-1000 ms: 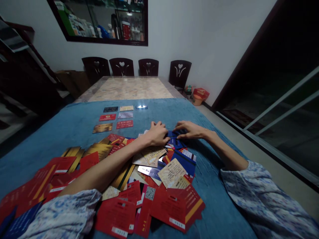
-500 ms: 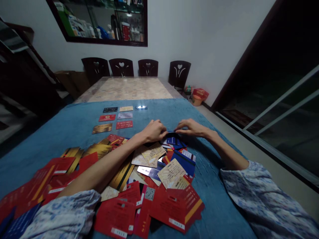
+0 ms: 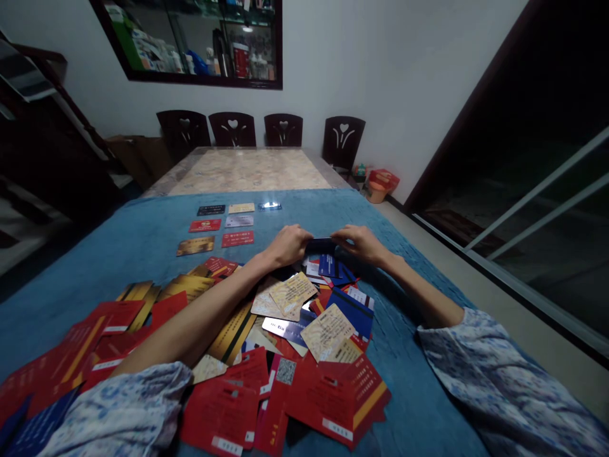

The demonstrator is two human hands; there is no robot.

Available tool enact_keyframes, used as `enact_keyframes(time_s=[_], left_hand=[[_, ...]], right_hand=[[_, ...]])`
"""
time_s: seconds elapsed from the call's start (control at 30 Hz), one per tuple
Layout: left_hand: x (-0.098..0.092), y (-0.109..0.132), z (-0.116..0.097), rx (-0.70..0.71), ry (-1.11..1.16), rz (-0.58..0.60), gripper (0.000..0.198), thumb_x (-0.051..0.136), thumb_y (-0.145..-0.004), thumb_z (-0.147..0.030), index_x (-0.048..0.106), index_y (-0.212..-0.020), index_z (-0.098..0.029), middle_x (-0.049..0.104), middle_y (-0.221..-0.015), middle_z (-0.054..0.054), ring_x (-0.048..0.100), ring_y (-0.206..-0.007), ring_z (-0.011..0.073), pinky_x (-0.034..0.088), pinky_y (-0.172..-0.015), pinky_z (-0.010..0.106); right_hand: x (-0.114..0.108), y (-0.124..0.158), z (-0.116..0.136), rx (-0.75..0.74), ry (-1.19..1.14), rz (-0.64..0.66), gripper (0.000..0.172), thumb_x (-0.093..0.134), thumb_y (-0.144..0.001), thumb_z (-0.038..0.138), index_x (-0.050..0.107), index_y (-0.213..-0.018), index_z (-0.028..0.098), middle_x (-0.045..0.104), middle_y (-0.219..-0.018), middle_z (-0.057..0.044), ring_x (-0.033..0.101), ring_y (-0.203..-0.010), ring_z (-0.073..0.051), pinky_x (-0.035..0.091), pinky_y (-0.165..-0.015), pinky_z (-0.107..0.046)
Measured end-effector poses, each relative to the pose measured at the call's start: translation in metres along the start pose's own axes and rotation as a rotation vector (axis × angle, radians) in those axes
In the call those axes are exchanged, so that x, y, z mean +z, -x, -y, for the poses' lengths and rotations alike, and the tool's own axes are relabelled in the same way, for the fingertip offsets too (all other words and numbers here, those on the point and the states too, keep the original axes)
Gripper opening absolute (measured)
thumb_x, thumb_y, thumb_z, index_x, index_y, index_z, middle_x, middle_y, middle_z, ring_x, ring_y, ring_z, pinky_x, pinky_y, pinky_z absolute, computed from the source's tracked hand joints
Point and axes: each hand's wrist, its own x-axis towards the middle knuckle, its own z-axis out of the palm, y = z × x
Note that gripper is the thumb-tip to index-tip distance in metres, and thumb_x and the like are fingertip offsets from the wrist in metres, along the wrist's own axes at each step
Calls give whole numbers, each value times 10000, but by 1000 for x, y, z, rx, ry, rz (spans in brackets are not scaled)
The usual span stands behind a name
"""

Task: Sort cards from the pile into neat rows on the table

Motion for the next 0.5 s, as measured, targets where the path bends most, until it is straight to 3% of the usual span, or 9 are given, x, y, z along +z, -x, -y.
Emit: enact_keyframes(time_s=[0.23, 0.5], left_hand=[[1, 1, -5, -129, -24, -33, 402, 531, -899, -121, 689, -1263, -185, 734, -1049, 118, 686, -944, 246, 524, -883, 350], [2, 2, -11, -169, -144, 16, 353, 515, -887, -91, 622, -1209, -186, 727, -1033, 119, 675, -1016, 280, 493, -879, 361]], right_hand=[[11, 2, 3, 72, 88, -58, 256, 521, -982, 255, 693, -1167, 217, 719, -939, -87, 646, -820, -211, 463, -755, -299], [17, 3, 4, 153, 158, -1, 372, 574, -923, 213, 616, -1293, 218, 731, -960, -79, 655, -818, -217, 443, -715, -288]])
